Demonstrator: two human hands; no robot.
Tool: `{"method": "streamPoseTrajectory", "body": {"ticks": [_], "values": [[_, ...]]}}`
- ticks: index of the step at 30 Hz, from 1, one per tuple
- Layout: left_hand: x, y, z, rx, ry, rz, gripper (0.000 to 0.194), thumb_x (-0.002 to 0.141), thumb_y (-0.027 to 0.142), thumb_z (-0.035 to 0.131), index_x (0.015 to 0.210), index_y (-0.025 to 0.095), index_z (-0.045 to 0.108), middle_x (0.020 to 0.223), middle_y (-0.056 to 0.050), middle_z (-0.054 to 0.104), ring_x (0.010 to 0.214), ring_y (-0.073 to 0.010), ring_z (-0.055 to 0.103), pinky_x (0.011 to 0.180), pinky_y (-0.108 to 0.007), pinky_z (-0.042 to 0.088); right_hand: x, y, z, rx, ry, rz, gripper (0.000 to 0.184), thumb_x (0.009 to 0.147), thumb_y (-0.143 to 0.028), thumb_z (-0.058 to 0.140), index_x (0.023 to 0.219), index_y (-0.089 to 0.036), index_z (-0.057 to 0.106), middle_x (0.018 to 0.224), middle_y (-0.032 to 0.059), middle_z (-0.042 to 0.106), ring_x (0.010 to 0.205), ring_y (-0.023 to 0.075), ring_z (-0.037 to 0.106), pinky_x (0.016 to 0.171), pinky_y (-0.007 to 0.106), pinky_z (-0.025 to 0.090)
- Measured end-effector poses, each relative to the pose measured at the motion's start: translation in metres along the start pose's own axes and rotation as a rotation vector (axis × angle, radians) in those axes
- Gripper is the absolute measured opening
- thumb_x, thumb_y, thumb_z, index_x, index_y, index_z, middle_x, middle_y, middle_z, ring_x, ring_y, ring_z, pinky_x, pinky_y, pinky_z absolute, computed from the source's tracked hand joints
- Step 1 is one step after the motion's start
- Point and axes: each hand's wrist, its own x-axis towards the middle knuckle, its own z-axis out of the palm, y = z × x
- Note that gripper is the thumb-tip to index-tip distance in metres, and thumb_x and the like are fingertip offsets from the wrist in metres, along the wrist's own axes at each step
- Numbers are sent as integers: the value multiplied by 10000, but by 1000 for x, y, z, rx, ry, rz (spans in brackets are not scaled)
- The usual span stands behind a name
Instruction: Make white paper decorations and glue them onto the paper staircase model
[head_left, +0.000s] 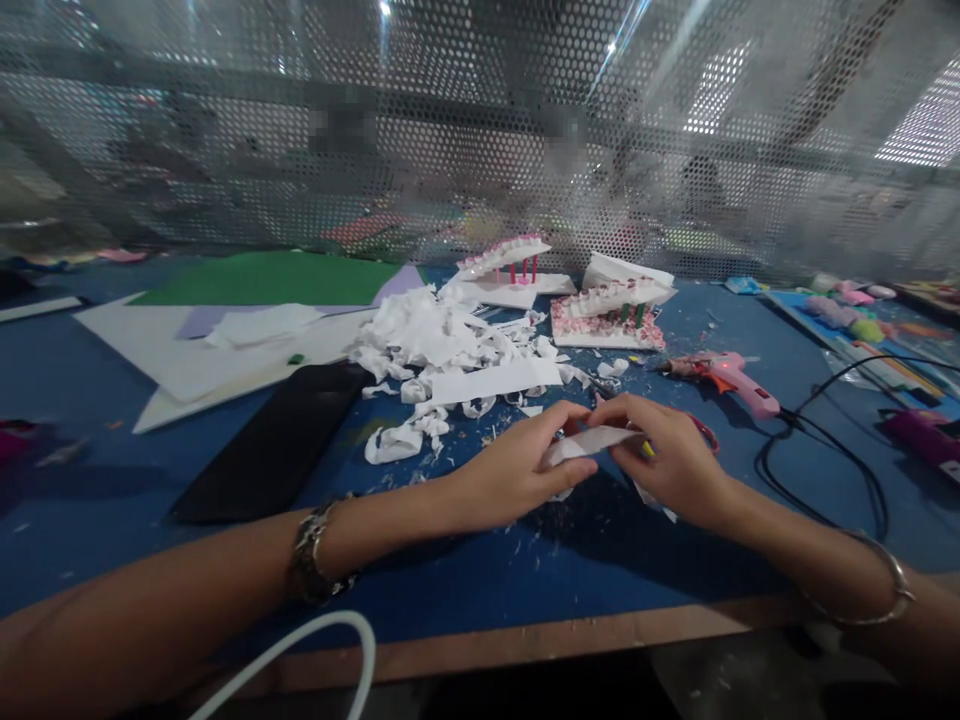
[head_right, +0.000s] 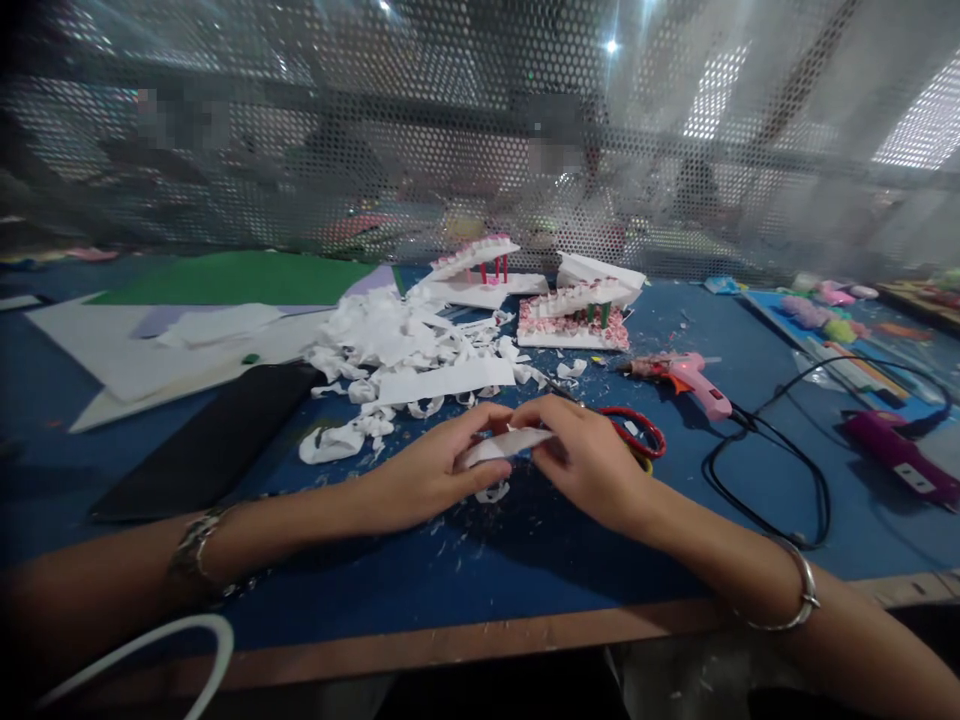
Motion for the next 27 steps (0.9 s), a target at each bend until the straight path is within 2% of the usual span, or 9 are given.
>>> {"method": "streamPoseTrajectory", "body": {"ticks": [4,7,10,14,19,21,23,25,27], "values": [[-6,-2,-7,97,-24,35,310,824,219,433,1131,185,438,895,-36,578,644,-102,512,564,-210,409,2,11,-11,63,88,108,184,727,-99,490,870,-201,545,801,-4,623,694,100,589,618,209,466],[-8,-5,-17,108,55,25,299,811,170,418,1106,183,467,894,-31,593,642,-94,540,562,-194,422,1,23,-17,52,113,189,142,748,-145,507,867,-188,571,792,2,628,671,97,588,605,204,465],[-10,-9,-30,115,198,-16,254,854,253,422,1083,178,502,784,-8,612,559,-81,550,527,-184,425,1,33,-21,2,76,213,94,760,-200,530,819,-179,600,764,10,636,645,104,577,587,207,446],[-7,-13,-45,126,338,-3,208,850,334,467,843,174,600,669,14,587,515,-73,540,523,-183,429,2,37,-21,-7,4,233,155,789,-293,528,808,-172,623,679,8,625,557,91,521,509,197,389],[-1,-22,-52,96,441,-67,238,846,371,447,782,185,580,636,11,532,565,-95,498,512,-196,415,0,30,-17,228,-133,374,297,818,-438,482,768,-173,607,617,1,562,504,86,487,442,195,368],[0,-28,-49,103,466,-77,242,858,356,404,806,185,567,705,-7,561,617,-111,513,552,-217,432,-1,28,-13,309,-147,401,288,814,-447,492,796,-180,600,624,-7,554,503,85,493,439,192,381],[0,-32,-46,136,541,-39,205,845,301,397,927,180,541,921,-48,591,755,-137,558,677,-261,471,-2,26,-10,289,-101,357,245,817,-409,503,835,-186,601,673,-1,574,543,89,517,462,191,397],[0,-30,-42,249,631,93,302,793,278,460,1073,168,478,1135,-95,527,973,-182,542,861,-328,443,-1,24,-8,178,-13,251,180,824,-333,508,854,-185,606,755,17,607,631,103,553,532,201,423],[0,-23,-37,376,606,206,410,758,321,512,1130,162,448,1197,-112,494,1107,-222,475,958,-375,379,0,20,-5,40,52,113,135,827,-262,507,853,-179,610,812,33,628,714,116,575,620,217,439]]}}
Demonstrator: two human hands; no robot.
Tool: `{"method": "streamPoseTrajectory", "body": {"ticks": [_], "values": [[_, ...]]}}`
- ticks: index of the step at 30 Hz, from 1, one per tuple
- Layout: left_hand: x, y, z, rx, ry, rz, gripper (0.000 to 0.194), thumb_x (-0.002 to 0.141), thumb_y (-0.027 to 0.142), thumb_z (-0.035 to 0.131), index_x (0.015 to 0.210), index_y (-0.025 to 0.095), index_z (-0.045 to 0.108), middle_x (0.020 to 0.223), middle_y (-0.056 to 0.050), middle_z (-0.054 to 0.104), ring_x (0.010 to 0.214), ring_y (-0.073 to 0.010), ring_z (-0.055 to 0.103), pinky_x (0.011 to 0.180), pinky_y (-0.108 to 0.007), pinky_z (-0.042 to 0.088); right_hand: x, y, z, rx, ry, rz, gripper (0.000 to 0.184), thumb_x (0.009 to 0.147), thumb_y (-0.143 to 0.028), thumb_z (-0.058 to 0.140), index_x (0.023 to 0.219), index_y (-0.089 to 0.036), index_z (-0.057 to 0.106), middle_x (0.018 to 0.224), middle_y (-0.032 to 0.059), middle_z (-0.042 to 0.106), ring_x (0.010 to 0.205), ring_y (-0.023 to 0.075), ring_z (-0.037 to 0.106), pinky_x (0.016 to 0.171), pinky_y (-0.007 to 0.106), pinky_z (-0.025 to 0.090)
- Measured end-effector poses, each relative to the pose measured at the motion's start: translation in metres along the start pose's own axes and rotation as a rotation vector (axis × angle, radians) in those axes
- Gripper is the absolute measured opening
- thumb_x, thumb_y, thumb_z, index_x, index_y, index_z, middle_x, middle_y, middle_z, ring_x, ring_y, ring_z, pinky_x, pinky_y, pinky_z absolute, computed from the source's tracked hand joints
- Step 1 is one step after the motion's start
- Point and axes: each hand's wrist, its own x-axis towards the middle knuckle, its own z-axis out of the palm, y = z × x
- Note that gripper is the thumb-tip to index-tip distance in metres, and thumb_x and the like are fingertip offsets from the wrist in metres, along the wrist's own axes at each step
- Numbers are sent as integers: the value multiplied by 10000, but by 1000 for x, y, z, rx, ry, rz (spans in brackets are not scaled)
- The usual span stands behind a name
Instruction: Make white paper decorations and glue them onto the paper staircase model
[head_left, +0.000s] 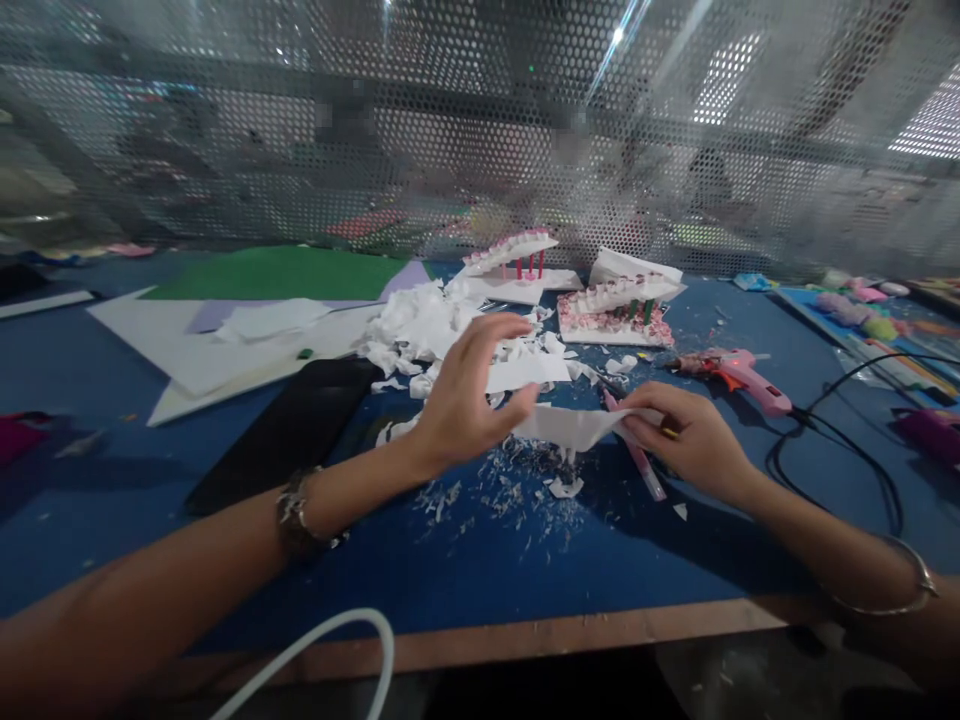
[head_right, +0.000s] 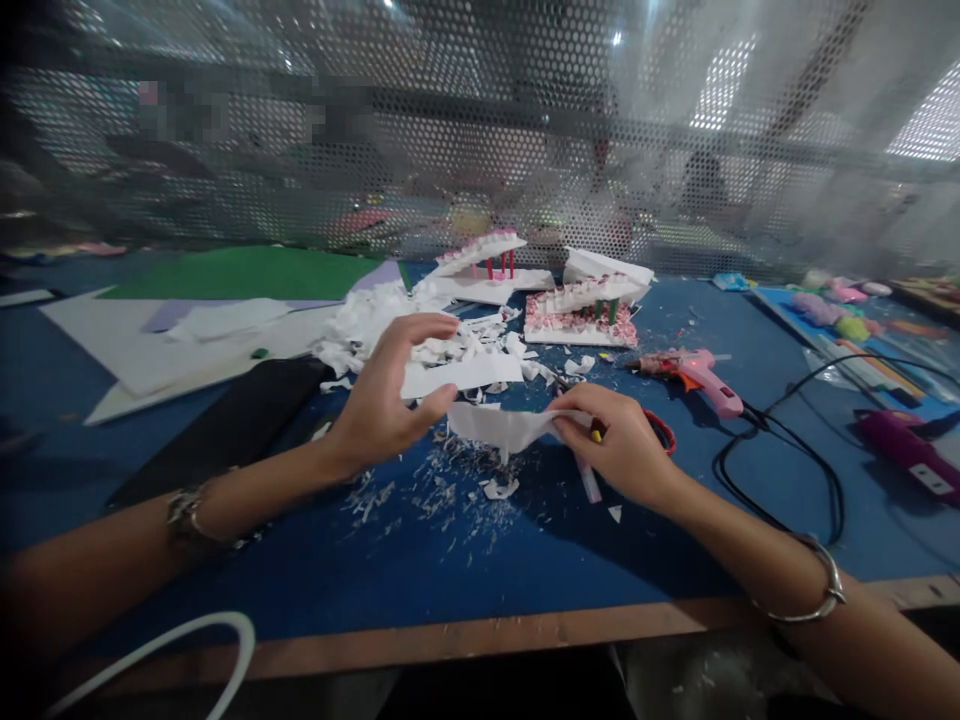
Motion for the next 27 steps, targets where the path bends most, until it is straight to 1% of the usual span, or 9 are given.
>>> {"method": "streamPoseTrajectory", "body": {"ticks": [4,5,7,9,12,16,19,23,27], "values": [[3,25,9,-36,-300,82,575,739,488,569,1194,166,425,1080,-83,600,981,-208,558,872,-346,413,4,-14,4,-154,-5,-237,102,834,-220,513,853,-177,604,788,25,652,725,110,599,658,208,435],[4,30,13,-75,-394,82,524,764,505,546,1161,174,460,967,-53,641,876,-181,591,804,-309,432,6,-17,4,-177,-11,-267,92,829,-211,519,849,-177,602,773,19,656,708,108,603,634,200,429],[6,36,17,-81,-473,36,349,850,470,445,994,178,569,761,-15,650,692,-138,594,652,-246,421,9,-24,2,-201,-17,-266,74,816,-197,529,831,-175,598,714,1,659,627,96,599,556,185,405],[8,37,18,-103,-456,4,331,880,434,414,945,170,602,655,3,628,573,-103,560,542,-204,372,13,-28,-4,-178,-15,-207,78,820,-218,529,806,-178,594,664,-18,650,559,80,578,508,176,382],[10,30,10,-139,-415,57,254,877,353,463,910,163,629,611,19,623,522,-68,534,507,-172,340,15,-29,-15,-107,-27,-118,132,839,-295,516,805,-194,594,686,-19,641,588,76,570,533,174,394],[10,12,-6,-81,-485,171,186,867,260,483,904,153,630,738,-10,675,610,-72,576,536,-161,360,13,-22,-29,-95,-60,-14,179,832,-350,513,788,-198,596,693,-2,625,598,93,548,503,191,384],[11,-4,-16,-3,-541,224,191,857,210,451,914,143,621,777,-33,672,656,-91,583,567,-174,378,10,-15,-36,-90,-27,61,186,820,-370,522,785,-202,595,677,-7,611,529,78,503,446,190,351],[15,-18,-21,80,-418,89,154,798,180,447,783,142,596,648,-4,600,592,-89,524,576,-195,362,11,-11,-38,-100,-11,109,186,821,-377,513,812,-209,592,637,-26,579,435,52,393,372,189,272],[20,-17,-14,-89,-387,-135,195,777,159,345,641,157,484,561,18,473,517,-82,435,513,-204,329,16,-15,-35,-135,-34,77,211,822,-395,504,799,-206,594,624,-31,560,409,44,320,363,199,240]]}}
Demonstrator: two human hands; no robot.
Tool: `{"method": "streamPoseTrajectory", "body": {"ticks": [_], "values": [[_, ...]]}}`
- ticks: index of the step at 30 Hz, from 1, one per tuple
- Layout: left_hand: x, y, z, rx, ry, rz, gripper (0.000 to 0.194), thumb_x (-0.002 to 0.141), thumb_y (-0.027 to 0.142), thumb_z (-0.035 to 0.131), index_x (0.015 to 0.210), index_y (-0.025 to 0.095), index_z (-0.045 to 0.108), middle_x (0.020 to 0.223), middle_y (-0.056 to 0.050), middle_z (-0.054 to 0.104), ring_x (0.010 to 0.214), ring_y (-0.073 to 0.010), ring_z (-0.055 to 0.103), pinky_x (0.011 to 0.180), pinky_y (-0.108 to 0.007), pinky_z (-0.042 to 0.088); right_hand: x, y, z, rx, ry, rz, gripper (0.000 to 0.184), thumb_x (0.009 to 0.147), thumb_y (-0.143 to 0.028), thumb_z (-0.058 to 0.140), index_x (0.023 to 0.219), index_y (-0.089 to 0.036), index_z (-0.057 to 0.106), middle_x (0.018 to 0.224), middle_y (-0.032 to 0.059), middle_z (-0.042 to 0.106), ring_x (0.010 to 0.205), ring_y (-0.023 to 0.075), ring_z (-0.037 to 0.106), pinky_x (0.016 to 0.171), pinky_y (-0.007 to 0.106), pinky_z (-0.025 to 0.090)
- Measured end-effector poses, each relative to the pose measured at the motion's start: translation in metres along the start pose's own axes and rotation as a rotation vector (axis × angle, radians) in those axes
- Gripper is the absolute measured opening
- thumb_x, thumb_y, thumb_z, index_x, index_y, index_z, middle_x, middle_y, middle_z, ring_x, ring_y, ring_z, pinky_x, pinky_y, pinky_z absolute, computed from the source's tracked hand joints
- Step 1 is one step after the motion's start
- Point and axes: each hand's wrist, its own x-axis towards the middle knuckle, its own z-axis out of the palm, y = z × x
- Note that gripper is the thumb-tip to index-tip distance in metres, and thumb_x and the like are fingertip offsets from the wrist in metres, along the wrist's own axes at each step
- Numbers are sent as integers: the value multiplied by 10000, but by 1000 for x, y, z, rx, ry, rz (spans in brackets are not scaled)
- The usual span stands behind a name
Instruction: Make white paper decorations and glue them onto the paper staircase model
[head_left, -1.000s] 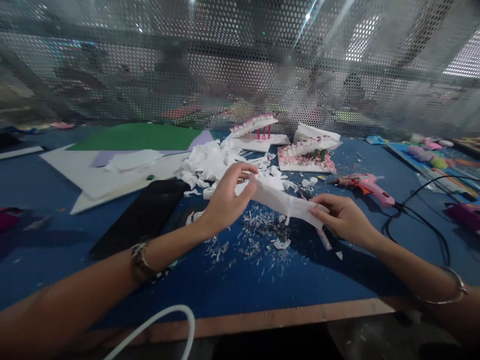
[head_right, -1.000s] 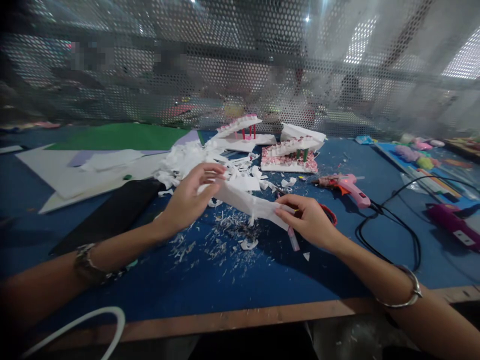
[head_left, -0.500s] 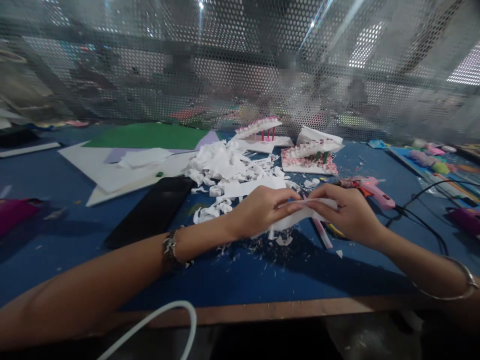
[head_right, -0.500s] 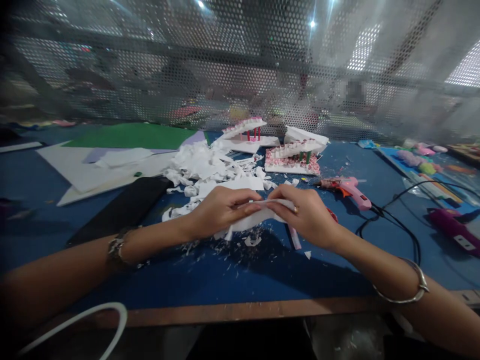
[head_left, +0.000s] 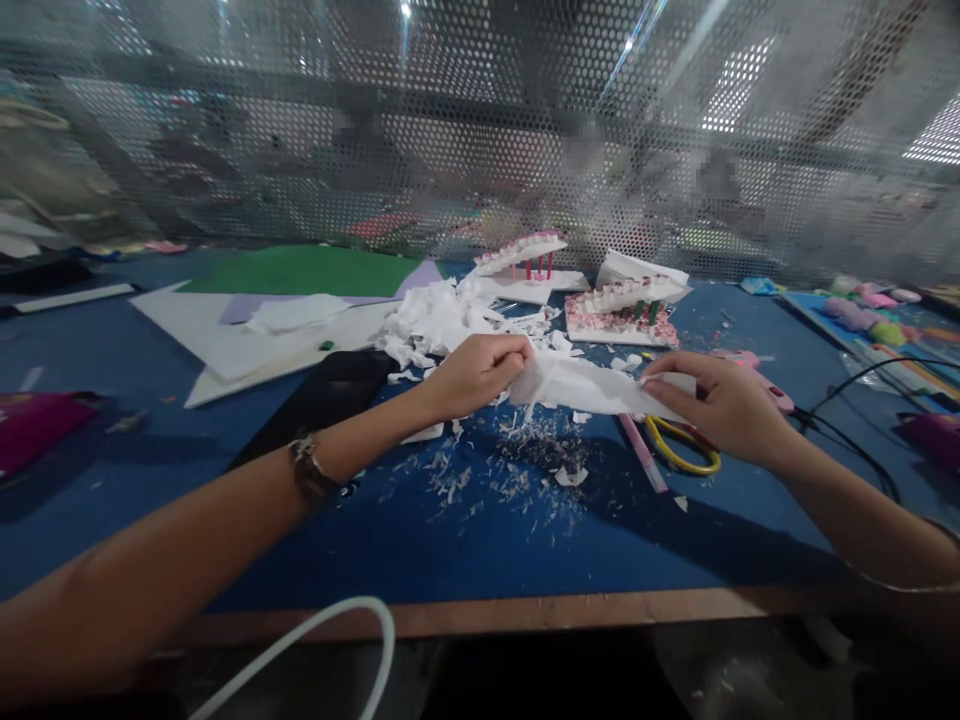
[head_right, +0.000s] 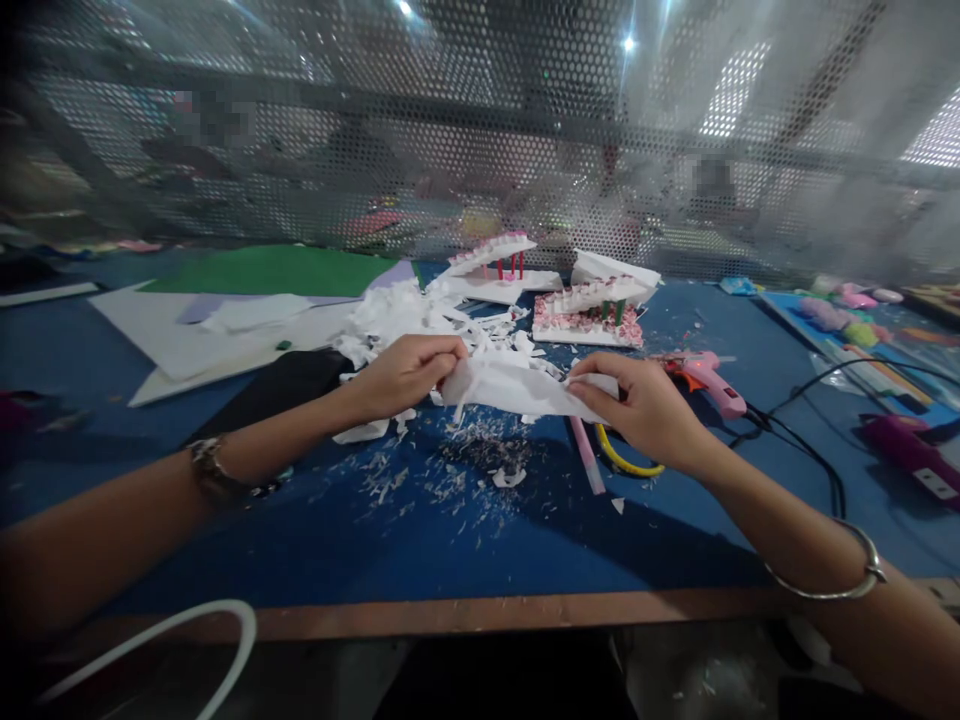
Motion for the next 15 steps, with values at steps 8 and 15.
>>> {"method": "streamPoseTrajectory", "body": {"ticks": [8,15], "values": [[-3,-3,0,-245,41,-77,380,866,423,309,565,192,292,515,47,259,456,-73,251,442,-219,231,1,6,-5,43,16,43,218,822,-407,498,835,-210,592,575,-30,530,399,57,335,365,215,249],[-2,19,10,45,-171,137,366,732,489,579,941,189,567,634,17,496,542,-96,416,513,-206,305,5,-5,-4,-31,23,-45,196,825,-387,507,809,-219,606,537,-38,502,400,55,335,378,215,262]]}}
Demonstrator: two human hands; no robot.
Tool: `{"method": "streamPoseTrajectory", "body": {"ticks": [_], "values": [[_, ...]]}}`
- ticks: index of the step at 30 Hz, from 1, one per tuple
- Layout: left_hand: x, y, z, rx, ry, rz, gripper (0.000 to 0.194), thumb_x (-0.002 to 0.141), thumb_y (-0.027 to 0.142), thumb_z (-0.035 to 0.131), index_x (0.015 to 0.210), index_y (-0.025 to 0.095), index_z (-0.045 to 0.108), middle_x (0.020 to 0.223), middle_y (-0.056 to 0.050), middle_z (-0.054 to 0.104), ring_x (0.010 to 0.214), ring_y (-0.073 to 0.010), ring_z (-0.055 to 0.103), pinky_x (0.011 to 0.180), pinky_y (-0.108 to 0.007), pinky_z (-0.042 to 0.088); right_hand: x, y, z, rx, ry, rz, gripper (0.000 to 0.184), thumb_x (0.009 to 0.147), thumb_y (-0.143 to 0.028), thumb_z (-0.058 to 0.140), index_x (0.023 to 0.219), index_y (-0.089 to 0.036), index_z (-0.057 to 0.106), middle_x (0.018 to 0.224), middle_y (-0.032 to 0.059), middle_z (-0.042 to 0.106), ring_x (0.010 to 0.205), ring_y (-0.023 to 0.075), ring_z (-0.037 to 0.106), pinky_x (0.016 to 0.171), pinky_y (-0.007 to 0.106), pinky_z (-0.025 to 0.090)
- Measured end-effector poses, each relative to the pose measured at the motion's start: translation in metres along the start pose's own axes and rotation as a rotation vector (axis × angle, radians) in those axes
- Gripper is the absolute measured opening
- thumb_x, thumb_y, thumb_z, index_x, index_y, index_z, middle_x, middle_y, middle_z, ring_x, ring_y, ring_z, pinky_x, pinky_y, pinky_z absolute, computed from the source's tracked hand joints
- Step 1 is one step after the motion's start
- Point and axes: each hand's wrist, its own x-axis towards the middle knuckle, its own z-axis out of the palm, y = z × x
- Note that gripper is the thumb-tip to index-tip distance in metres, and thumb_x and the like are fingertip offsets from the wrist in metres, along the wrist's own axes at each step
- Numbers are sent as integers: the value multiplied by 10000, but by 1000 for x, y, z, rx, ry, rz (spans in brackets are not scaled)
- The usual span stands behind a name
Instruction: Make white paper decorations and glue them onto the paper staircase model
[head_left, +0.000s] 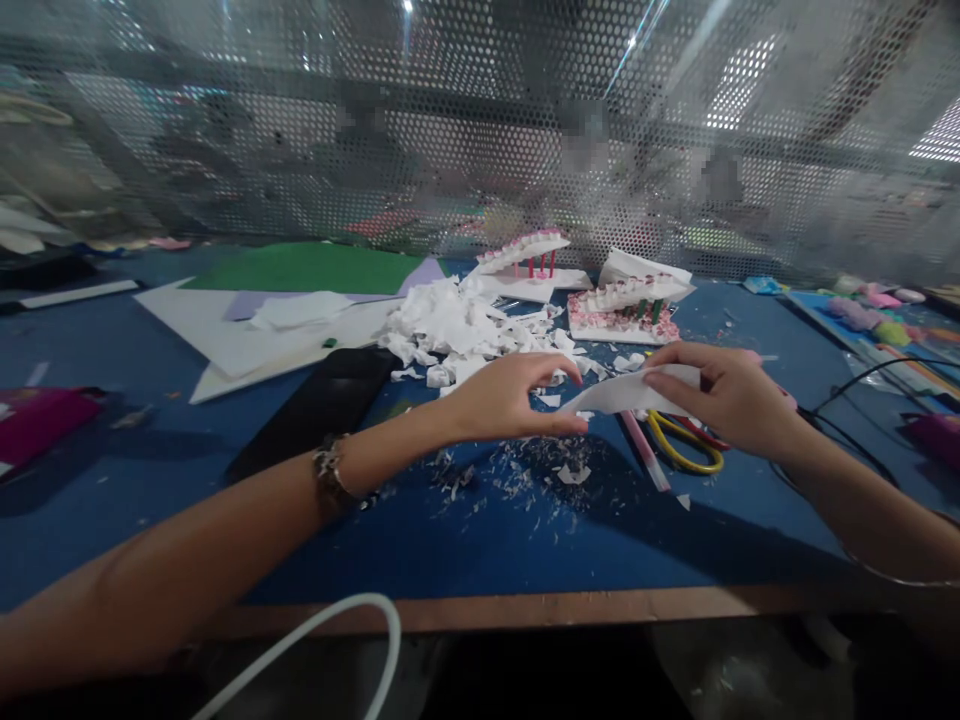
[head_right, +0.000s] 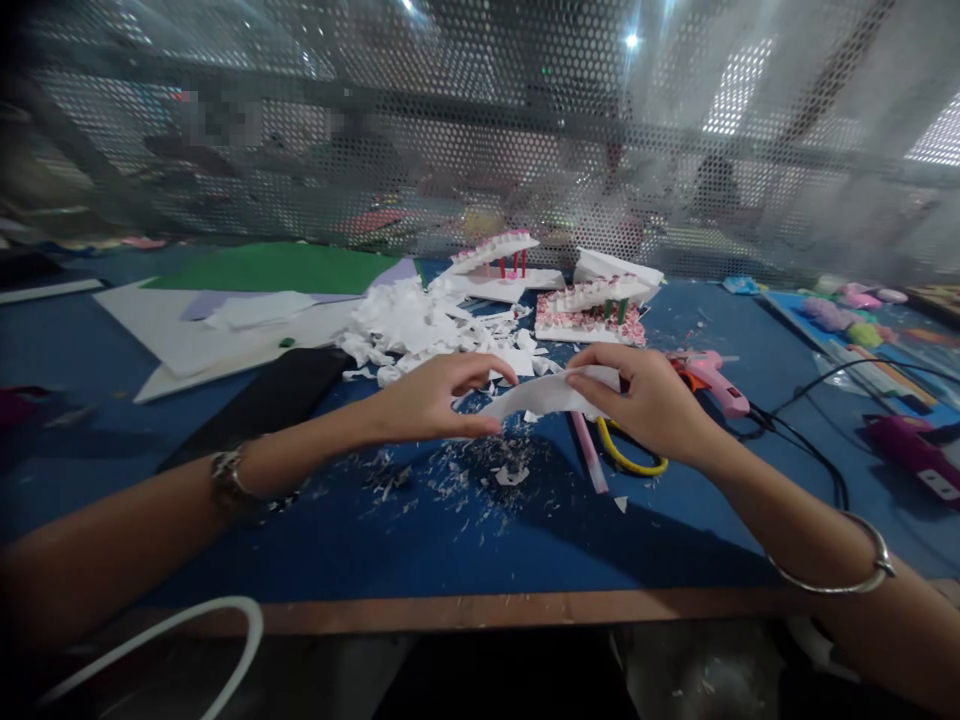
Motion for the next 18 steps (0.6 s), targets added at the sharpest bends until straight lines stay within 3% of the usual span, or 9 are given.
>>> {"method": "streamPoseTrajectory", "body": {"ticks": [2,4,7,10,11,14,16,18], "values": [[4,2,4,26,-43,104,296,827,432,472,780,169,600,662,-10,536,598,-103,473,551,-207,330,3,-1,-1,-20,18,-15,198,822,-387,512,800,-217,612,548,-35,515,405,54,361,383,213,274],[6,-3,4,42,-55,121,365,882,361,381,648,150,566,612,-14,522,564,-91,468,538,-202,327,4,3,-5,-8,-1,24,210,818,-398,511,797,-214,609,545,-34,523,398,57,410,379,207,291],[3,-23,-6,93,-82,111,369,882,348,380,632,146,563,595,-16,540,547,-84,473,545,-199,334,4,15,-15,57,-119,143,229,813,-424,511,834,-212,594,482,-42,531,376,80,497,375,197,341],[-5,-50,-24,145,-127,-6,340,868,341,392,685,154,609,630,-11,589,581,-85,505,576,-206,337,3,27,-24,127,-238,228,245,823,-429,494,876,-202,570,406,-41,525,351,97,511,383,197,375],[-6,-59,-30,174,-78,-67,337,860,352,399,693,156,617,611,1,579,558,-80,482,565,-212,325,3,31,-26,144,-254,238,248,818,-428,502,879,-196,567,416,-33,536,358,97,514,388,197,378],[-7,-84,-52,308,219,-283,357,855,402,382,762,170,638,499,56,473,480,-63,357,511,-233,253,5,38,-30,141,-259,199,269,782,-427,551,877,-179,588,608,21,620,451,88,542,414,196,370],[-3,-96,-70,367,348,-328,412,861,477,359,795,162,616,472,76,382,503,-48,321,524,-227,226,8,40,-29,72,-240,147,277,771,-429,562,869,-175,615,665,27,613,469,67,499,407,196,329],[4,-106,-89,412,470,-355,476,868,511,311,788,148,608,496,61,377,525,-63,341,540,-229,240,10,41,-28,0,-233,109,281,787,-428,539,873,-178,633,579,2,556,440,52,418,395,200,280]]}}
